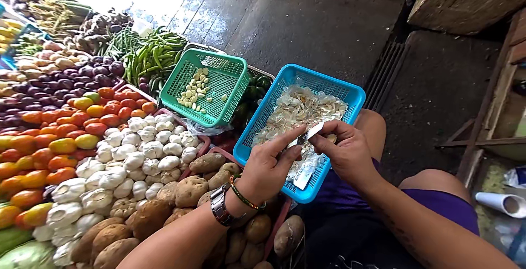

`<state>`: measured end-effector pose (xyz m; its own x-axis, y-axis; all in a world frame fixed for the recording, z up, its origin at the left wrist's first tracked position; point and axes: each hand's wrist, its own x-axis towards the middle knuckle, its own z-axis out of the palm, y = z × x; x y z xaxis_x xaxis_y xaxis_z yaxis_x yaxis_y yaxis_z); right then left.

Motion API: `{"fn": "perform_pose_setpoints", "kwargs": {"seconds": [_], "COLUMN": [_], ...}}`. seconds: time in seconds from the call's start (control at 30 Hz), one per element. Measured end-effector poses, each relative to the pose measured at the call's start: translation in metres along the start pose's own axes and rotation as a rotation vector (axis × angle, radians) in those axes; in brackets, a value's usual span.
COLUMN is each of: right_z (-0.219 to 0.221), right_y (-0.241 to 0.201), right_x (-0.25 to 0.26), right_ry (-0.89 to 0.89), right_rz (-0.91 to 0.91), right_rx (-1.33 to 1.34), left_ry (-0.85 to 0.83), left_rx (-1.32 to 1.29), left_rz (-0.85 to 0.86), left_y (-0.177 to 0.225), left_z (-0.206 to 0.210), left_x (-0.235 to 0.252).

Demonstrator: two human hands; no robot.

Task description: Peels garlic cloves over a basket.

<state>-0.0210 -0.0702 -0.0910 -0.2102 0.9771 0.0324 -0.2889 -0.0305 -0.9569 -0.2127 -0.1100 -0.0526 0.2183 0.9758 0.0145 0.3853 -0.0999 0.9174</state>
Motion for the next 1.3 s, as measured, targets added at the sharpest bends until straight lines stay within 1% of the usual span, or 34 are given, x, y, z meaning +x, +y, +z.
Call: {"fn": "perform_pose_setpoints", "kwargs": {"seconds": [0.07, 0.17, 0.27, 0.33, 0.4, 0.5, 0.57, 0.6, 0.67, 0.73, 0.8, 0.83, 0.9, 1.0, 1.2, 1.27, 1.3], "right_z": [0.001, 0.007, 0.011, 0.014, 0.015, 0.01, 0.004, 0.002, 0.0, 0.0, 0.001, 0.002, 0.004, 0.007, 0.004, 0.004, 0.004], "right_y": [0.0, 0.003, 0.008, 0.011, 0.015, 0.013, 0.005, 0.001, -0.002, -0.001, 0.002, 0.003, 0.005, 0.007, 0.011, 0.012, 0.013], "right_x": [-0.001, -0.001, -0.002, -0.003, -0.005, -0.006, -0.002, 0.001, 0.004, 0.004, 0.004, 0.003, 0.002, 0.001, 0.001, 0.001, 0.0], "right_ry": [0.014, 0.024, 0.055, 0.079, 0.092, 0.011, -0.056, -0.062, -0.028, 0.002, 0.01, 0.007, 0.002, 0.0, 0.012, 0.015, 0.019], "right_rz": [0.028, 0.08, 0.14, 0.156, 0.148, -0.004, -0.036, -0.009, 0.094, 0.168, 0.182, 0.182, 0.18, 0.149, 0.03, -0.004, -0.017], "right_rx": [0.022, 0.137, 0.238, 0.279, 0.339, 0.373, 0.379, 0.392, 0.419, 0.403, 0.345, 0.313, 0.263, 0.214, 0.033, 0.031, 0.049], "left_ry": [0.01, 0.043, 0.067, 0.077, 0.089, 0.147, 0.14, 0.121, 0.091, 0.063, 0.014, -0.009, -0.038, -0.05, -0.021, -0.005, 0.007], "left_rx": [-0.049, -0.161, -0.287, -0.403, -0.531, -0.611, -0.654, -0.666, -0.633, -0.551, -0.43, -0.37, -0.297, -0.279, -0.294, -0.292, -0.308], "left_rz": [-0.02, -0.063, -0.171, -0.306, -0.494, -0.725, -0.789, -0.784, -0.711, -0.543, -0.33, -0.251, -0.168, -0.14, -0.169, -0.205, -0.249], "left_y": [0.0, -0.001, 0.004, 0.012, 0.021, 0.016, 0.01, 0.01, 0.013, 0.014, 0.011, 0.01, 0.01, 0.008, 0.004, 0.004, 0.006], "left_z": [0.001, 0.004, 0.005, 0.005, 0.004, -0.002, -0.005, -0.005, -0.004, -0.004, -0.006, -0.007, -0.007, -0.006, -0.004, -0.003, -0.004], "left_x": [-0.001, 0.0, 0.0, 0.002, 0.004, 0.012, 0.014, 0.015, 0.015, 0.011, 0.006, 0.005, 0.002, 0.002, 0.003, 0.004, 0.004]}}
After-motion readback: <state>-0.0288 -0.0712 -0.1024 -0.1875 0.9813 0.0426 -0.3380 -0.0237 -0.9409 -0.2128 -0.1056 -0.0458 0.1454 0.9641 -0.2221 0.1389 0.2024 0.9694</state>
